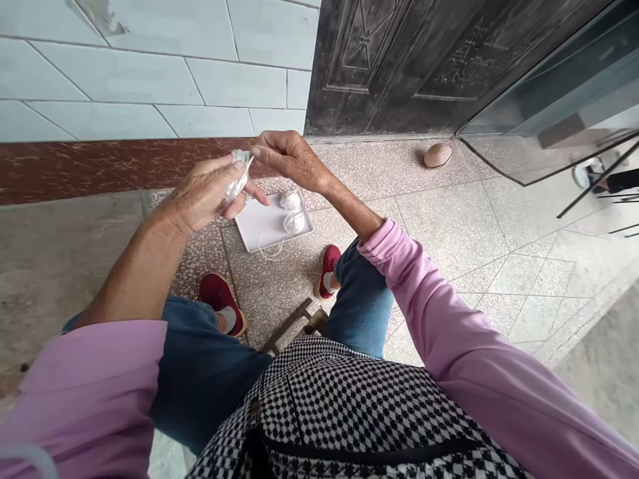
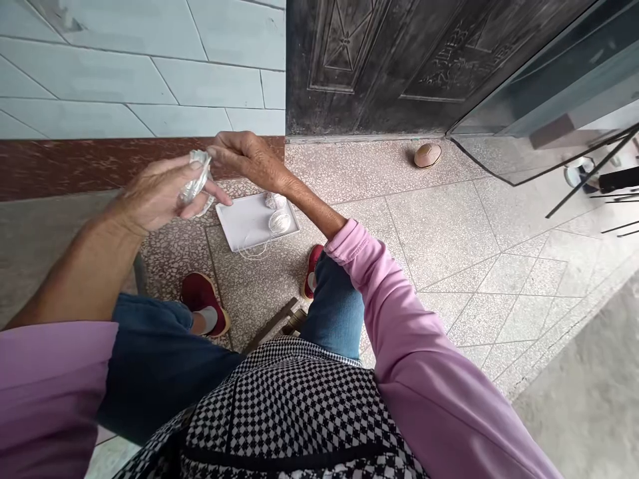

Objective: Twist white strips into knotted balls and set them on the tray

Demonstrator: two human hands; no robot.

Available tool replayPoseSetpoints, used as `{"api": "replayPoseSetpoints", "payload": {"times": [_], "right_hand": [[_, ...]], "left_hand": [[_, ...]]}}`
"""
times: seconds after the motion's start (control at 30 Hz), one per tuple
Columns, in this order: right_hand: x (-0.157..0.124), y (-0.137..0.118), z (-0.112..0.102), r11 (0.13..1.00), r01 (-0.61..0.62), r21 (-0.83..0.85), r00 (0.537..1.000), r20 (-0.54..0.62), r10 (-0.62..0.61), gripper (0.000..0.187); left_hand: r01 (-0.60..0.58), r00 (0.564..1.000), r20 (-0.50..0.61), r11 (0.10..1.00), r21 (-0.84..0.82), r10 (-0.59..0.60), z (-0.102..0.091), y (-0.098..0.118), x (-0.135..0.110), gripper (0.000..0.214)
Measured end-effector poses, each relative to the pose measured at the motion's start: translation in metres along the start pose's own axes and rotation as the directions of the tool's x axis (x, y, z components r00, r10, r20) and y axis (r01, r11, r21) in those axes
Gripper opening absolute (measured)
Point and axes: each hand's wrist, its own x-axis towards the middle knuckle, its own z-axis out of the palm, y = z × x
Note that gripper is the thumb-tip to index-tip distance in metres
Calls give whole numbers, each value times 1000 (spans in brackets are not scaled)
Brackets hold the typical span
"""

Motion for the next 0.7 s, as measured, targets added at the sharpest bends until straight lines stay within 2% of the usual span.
{"api": "replayPoseSetpoints", "payload": {"times": [0.07, 0.13, 0.23, 0.3, 0.4, 0.5, 0.6, 0.7], "right_hand": [[0, 3, -5, 999, 16, -43, 998, -65, -19, 66], [1, 7, -6, 997, -1, -79, 997, -76, -5, 63], [6, 15, -1, 993, -6, -114, 998, -62, -1, 67], [10, 20, 5, 994, 20, -104, 998, -57, -26, 67], [13, 22, 18, 994, 49, -93, 999, -19, -51, 56], [7, 12, 37, 982, 58, -177, 991, 132, -35, 50], [-4, -4, 55, 961, 97, -260, 946, 323, -8, 52], [-13, -18, 64, 957, 130, -260, 912, 410, -13, 49]], "left_hand": [[16, 994, 113, 999, -38, -12, 3, 6, -4, 64], [27, 982, 186, 998, -56, -17, 6, 11, -7, 68], [12, 985, 174, 993, -114, 8, 6, 14, -9, 61], [0, 995, 97, 985, -173, 17, -3, 16, -8, 53], [-25, 995, -100, 971, -240, 1, -22, 19, -2, 45], [-97, 961, -276, 956, -277, 18, -36, 19, 4, 46], [-188, 916, -392, 954, -232, 86, -34, 11, 8, 48], [-200, 902, -406, 975, -94, 146, -29, -2, 12, 68]]}}
